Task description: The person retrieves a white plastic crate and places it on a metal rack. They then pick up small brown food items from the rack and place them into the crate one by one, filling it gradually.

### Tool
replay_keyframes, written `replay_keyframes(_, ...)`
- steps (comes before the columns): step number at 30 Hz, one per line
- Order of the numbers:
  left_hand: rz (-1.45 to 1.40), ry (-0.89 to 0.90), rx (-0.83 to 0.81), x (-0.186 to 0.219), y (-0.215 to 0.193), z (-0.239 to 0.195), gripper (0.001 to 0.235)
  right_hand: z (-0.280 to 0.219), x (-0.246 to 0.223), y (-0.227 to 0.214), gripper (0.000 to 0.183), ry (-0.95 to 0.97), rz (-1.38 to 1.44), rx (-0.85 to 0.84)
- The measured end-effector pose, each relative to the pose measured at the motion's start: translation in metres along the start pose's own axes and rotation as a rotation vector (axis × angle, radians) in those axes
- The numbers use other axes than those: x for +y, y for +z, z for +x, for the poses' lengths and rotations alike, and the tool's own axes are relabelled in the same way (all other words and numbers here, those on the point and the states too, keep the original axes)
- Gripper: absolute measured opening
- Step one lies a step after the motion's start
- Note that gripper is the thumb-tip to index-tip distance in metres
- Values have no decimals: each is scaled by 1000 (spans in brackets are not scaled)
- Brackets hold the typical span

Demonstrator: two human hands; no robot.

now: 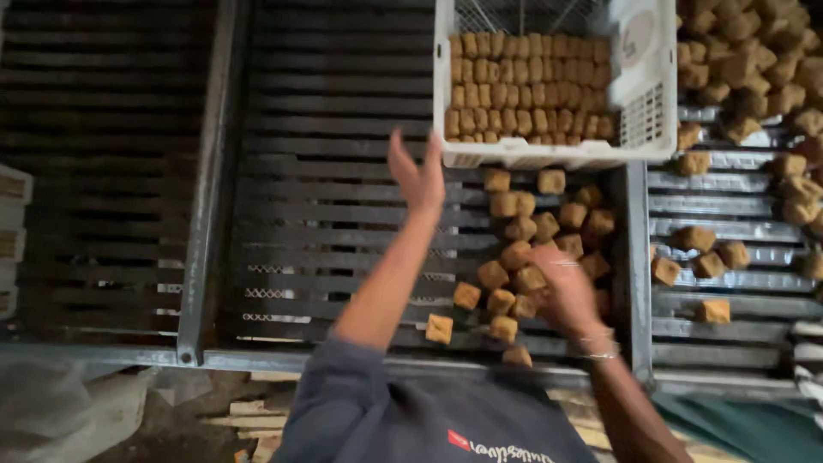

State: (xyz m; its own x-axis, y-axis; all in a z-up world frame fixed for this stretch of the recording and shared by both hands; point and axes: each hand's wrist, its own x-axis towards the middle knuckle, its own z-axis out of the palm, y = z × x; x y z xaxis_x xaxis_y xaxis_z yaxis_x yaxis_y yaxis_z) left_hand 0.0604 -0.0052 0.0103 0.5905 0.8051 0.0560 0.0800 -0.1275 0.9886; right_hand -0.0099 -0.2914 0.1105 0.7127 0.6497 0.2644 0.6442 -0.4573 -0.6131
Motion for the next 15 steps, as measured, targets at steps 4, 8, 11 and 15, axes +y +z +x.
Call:
replay_keyframes(4, 79, -5, -103, -9, 20, 91, 39, -11, -32, 122, 23, -299, -371, -776)
replay_keyframes(8, -297, -153, -197, -5, 7, 90, 46, -42, -17, 184, 32, -625, -138, -636)
replay_keyframes(11, 124, 65, -226, 32, 17, 100, 59, -26, 26, 147, 38, -718, -339, -319)
replay_keyframes(15, 397, 146, -284, 47, 19, 92, 52, -14, 52, 78, 51, -456, -509, -498)
